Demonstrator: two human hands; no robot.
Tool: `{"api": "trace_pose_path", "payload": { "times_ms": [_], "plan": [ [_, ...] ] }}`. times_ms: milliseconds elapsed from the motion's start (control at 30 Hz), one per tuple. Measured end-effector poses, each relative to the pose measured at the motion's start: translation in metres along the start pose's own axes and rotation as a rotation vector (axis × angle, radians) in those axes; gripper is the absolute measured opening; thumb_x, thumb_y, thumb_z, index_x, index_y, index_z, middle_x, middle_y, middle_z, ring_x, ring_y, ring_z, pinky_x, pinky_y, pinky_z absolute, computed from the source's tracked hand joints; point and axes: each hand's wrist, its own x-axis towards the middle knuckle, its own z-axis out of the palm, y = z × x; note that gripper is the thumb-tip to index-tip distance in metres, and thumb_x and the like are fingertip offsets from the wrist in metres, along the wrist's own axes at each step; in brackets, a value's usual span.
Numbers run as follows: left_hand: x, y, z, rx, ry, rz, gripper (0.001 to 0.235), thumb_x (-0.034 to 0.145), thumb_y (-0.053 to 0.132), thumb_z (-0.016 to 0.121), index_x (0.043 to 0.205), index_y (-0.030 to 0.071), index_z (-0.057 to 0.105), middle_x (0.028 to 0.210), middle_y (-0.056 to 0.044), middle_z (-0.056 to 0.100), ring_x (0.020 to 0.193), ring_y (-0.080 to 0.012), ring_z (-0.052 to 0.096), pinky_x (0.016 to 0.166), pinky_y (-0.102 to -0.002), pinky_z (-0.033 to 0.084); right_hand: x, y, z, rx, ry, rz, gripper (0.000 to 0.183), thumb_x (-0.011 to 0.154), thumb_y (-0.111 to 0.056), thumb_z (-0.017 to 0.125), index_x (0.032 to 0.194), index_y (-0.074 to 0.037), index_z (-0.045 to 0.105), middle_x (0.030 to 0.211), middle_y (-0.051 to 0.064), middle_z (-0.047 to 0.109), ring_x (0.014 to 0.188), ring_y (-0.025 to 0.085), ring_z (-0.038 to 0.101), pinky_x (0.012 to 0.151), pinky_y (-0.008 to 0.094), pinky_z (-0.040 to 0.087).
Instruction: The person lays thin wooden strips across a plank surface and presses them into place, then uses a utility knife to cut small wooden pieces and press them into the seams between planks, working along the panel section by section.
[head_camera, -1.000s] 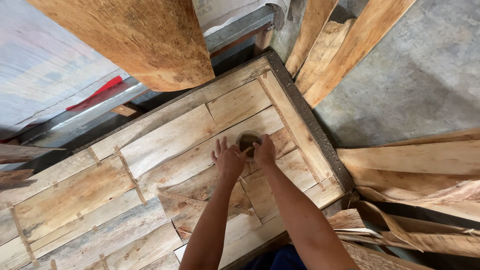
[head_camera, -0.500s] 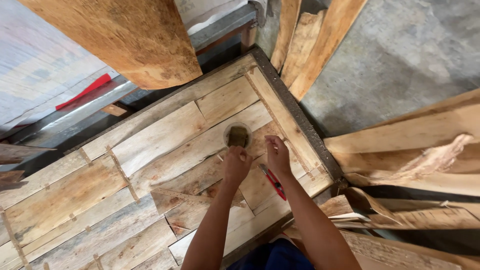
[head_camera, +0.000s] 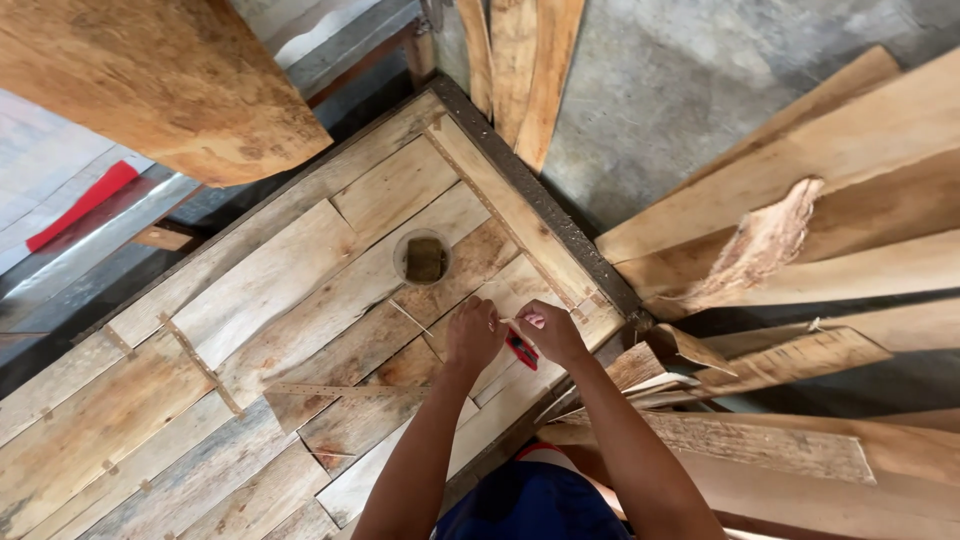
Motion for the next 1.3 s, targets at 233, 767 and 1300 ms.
{"api": "trace_pose_path", "payload": {
  "times_ms": [233, 767, 1300],
  "plan": [
    [0.001, 0.01, 0.026, 0.051, -0.055, -0.017, 0.012, 0.082, 0.021, 0.073, 0.086, 0.01, 0.07, 0.097, -0.011, 0.067, 0.099, -0.0323, 0.065, 0.086, -0.047, 0.052, -0.02, 0.044, -0.009, 0.025, 0.021, 0.021, 0.021, 0.096, -0.021, 0.068, 0.106, -0.004, 0.072, 0.1, 0.009, 0.078, 0.094, 0.019, 0.073, 0.091, 0.034, 0.056],
    [0.029, 0.044, 0.132, 0.319, -0.413, 0.313, 0.068, 0.09, 0.007, 0.059, 0.154, 0.009, 0.04, 0.165, -0.007, 0.031, 0.154, -0.0279, 0.024, 0.119, -0.058, 0.027, -0.016, 0.144, -0.069, -0.16, 0.456, 0.353, 0.023, 0.095, -0.027, 0.07, 0.106, -0.008, 0.076, 0.101, 0.015, 0.077, 0.094, 0.028, 0.074, 0.085, 0.041, 0.057],
    [0.034, 0.05, 0.133, 0.47, -0.527, 0.313, 0.081, 0.093, 0.005, 0.052, 0.164, 0.018, 0.016, 0.172, -0.002, 0.018, 0.157, -0.0214, 0.018, 0.127, -0.055, 0.006, 0.008, 0.134, -0.073, -0.102, 0.37, 0.532, 0.024, 0.094, -0.028, 0.072, 0.103, -0.007, 0.078, 0.102, 0.013, 0.078, 0.09, 0.023, 0.073, 0.083, 0.039, 0.057]
  ]
}}
